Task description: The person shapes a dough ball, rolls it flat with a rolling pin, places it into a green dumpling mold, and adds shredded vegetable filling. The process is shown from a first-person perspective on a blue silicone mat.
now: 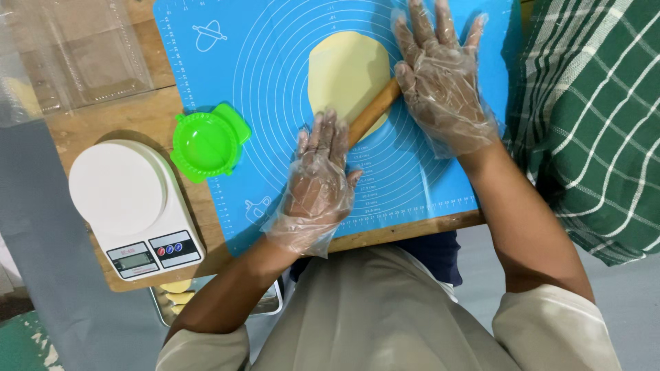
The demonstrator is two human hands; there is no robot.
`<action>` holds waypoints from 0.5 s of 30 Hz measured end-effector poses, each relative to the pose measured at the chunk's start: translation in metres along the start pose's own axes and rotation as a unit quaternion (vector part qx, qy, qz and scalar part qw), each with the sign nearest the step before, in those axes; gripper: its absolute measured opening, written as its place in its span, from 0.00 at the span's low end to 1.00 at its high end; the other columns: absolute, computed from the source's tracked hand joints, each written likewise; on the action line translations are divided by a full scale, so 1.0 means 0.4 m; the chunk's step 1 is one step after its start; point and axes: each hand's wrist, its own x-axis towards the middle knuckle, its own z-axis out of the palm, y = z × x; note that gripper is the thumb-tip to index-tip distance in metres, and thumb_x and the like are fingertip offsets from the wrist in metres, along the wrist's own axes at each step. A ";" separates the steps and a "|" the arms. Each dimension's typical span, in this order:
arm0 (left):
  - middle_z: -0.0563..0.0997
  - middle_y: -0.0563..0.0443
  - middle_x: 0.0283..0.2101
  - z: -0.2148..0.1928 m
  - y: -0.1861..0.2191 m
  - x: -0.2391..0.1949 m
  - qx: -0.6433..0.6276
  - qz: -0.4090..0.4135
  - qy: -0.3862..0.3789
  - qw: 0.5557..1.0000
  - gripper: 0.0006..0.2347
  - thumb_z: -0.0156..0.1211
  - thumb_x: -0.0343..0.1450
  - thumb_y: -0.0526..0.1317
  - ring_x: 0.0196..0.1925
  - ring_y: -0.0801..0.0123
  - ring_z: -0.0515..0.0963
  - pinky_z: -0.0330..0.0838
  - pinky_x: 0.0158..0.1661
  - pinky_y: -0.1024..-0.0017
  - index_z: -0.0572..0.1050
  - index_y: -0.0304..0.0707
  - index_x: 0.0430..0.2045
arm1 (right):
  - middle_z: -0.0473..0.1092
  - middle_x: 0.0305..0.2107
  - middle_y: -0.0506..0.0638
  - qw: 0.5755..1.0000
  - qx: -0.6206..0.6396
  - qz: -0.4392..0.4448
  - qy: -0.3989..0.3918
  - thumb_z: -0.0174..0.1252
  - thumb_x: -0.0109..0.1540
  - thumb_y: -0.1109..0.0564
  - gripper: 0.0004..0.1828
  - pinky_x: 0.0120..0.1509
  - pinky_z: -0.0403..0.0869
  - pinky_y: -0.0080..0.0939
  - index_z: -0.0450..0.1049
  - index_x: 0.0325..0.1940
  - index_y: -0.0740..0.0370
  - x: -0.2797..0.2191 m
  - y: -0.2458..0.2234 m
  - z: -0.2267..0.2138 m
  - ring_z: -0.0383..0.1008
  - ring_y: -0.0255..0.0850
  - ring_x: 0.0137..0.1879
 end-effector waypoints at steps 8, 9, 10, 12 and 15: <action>0.54 0.26 0.74 0.021 0.027 0.002 0.061 -0.013 0.017 0.998 0.31 0.52 0.73 0.45 0.77 0.39 0.51 0.45 0.71 0.42 0.55 0.22 0.69 | 0.42 0.80 0.62 1.000 -0.001 0.007 0.004 0.35 0.79 0.47 0.31 0.79 0.31 0.79 0.55 0.83 0.66 -0.025 0.009 0.011 0.33 0.62 0.84; 0.54 0.28 0.74 0.021 0.023 0.003 0.072 -0.010 0.018 0.997 0.30 0.51 0.74 0.44 0.77 0.41 0.51 0.45 0.71 0.41 0.56 0.24 0.70 | 0.42 0.79 0.63 1.000 0.001 0.009 0.006 0.36 0.79 0.47 0.30 0.79 0.32 0.80 0.55 0.82 0.66 -0.023 0.005 0.007 0.33 0.63 0.83; 0.55 0.30 0.74 0.020 0.018 0.004 0.083 -0.009 0.018 0.996 0.28 0.50 0.75 0.44 0.77 0.44 0.52 0.45 0.71 0.41 0.56 0.26 0.70 | 0.43 0.79 0.63 1.000 0.002 0.009 0.007 0.37 0.79 0.48 0.30 0.78 0.32 0.80 0.54 0.82 0.66 -0.020 0.000 0.003 0.33 0.63 0.83; 0.56 0.32 0.74 0.018 0.007 0.005 0.108 -0.008 0.024 0.994 0.27 0.49 0.76 0.43 0.78 0.43 0.51 0.44 0.71 0.41 0.57 0.26 0.69 | 0.44 0.78 0.63 0.998 -0.034 0.038 -0.024 0.39 0.76 0.49 0.30 0.78 0.34 0.81 0.55 0.80 0.65 -0.002 -0.010 -0.006 0.35 0.62 0.83; 0.57 0.31 0.74 0.024 0.008 0.008 0.109 -0.019 0.040 0.993 0.27 0.49 0.76 0.42 0.78 0.42 0.50 0.43 0.71 0.41 0.57 0.24 0.69 | 0.45 0.78 0.63 0.998 -0.059 0.022 -0.029 0.41 0.74 0.50 0.31 0.75 0.36 0.84 0.56 0.79 0.67 0.026 -0.023 -0.015 0.37 0.63 0.82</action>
